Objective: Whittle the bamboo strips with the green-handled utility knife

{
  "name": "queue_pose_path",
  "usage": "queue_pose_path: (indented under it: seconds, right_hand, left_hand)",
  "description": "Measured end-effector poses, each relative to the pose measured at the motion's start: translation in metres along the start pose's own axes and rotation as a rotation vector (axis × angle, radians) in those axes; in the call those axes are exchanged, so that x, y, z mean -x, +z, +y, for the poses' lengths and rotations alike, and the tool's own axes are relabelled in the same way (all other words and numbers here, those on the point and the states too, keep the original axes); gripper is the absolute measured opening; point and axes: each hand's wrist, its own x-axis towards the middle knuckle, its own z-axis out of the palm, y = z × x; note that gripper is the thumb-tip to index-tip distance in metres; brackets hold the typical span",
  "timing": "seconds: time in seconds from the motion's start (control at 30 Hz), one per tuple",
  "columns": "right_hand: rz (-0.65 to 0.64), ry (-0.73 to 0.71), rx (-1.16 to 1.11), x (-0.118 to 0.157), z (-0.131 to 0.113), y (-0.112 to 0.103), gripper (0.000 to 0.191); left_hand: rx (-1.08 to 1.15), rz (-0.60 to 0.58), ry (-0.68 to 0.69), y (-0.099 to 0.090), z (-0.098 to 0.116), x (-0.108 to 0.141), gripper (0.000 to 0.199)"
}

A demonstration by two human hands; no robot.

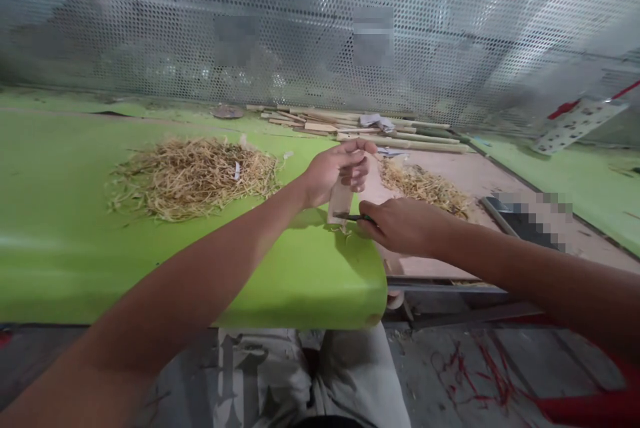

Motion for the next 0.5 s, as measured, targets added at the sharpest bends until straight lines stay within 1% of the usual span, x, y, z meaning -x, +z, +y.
queue_pose_path:
  seconds: [0.13, 0.27, 0.43, 0.5]
  right_hand:
    - [-0.013, -0.044, -0.033, 0.0015, -0.0021, 0.0013, 0.039]
    - [0.03, -0.035, -0.061, 0.0036, -0.001, 0.0023, 0.042]
    - [0.033, -0.015, -0.035, 0.0021, -0.0038, 0.0021, 0.044]
    - [0.023, -0.002, -0.013, -0.001, -0.0048, 0.0039, 0.046]
  left_hand:
    - [-0.004, -0.018, -0.015, -0.0006, 0.0004, 0.0007, 0.013]
    - [-0.016, -0.034, -0.002, 0.0023, 0.0029, 0.0038, 0.014]
    - [-0.019, 0.032, -0.022, 0.0068, 0.0035, 0.005, 0.02]
    - [-0.024, 0.035, -0.035, 0.0075, 0.003, 0.0045, 0.024]
